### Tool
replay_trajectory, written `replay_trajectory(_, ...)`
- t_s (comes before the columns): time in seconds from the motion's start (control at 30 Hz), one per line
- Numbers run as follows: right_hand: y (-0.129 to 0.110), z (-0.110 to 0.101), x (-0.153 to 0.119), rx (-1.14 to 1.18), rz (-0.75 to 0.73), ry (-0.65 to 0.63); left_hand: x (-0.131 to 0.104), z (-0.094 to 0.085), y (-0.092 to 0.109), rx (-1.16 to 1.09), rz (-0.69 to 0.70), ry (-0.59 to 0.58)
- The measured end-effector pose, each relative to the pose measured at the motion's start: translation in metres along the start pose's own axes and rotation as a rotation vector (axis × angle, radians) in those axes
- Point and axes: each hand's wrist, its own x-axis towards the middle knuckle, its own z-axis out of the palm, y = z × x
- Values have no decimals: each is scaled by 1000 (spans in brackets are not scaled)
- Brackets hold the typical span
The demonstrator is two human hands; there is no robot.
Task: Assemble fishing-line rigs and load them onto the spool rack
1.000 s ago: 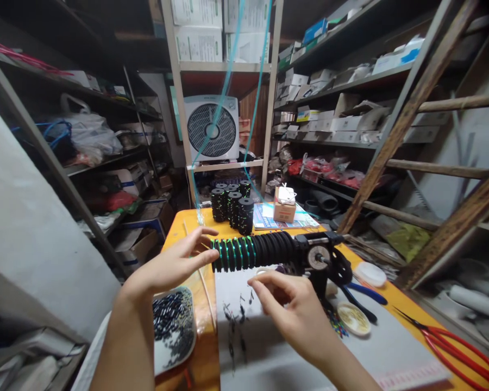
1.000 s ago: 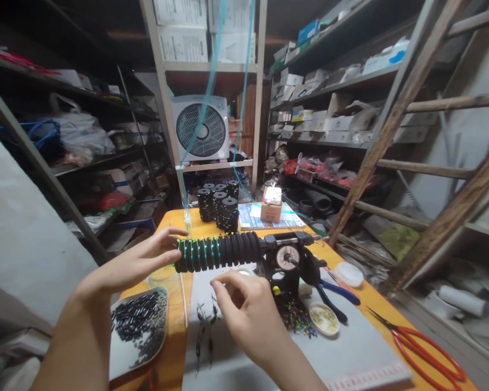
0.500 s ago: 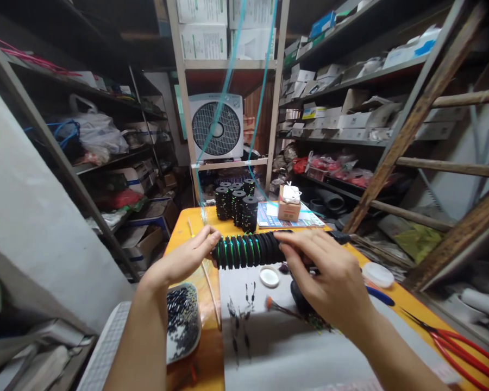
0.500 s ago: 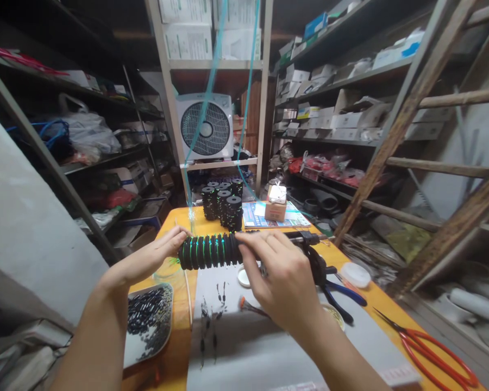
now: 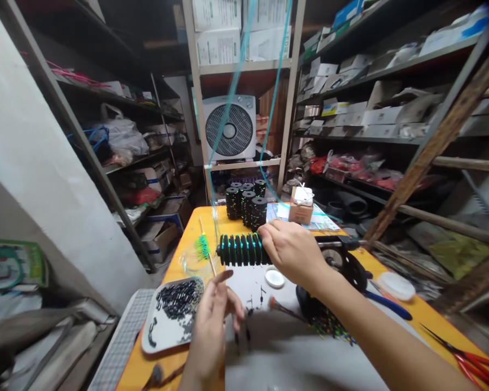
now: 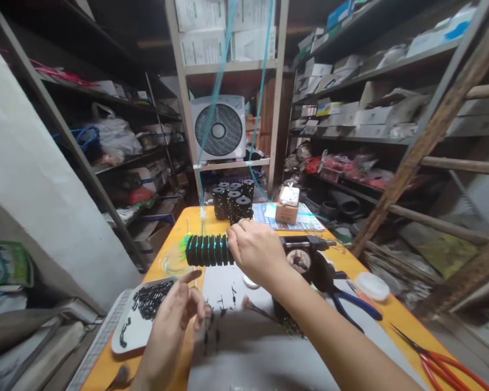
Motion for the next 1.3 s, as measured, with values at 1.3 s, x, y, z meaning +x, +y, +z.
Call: replay_trajectory(1.3,10,-37,7,26,-55,-65,92,-20,69,707,366,-234)
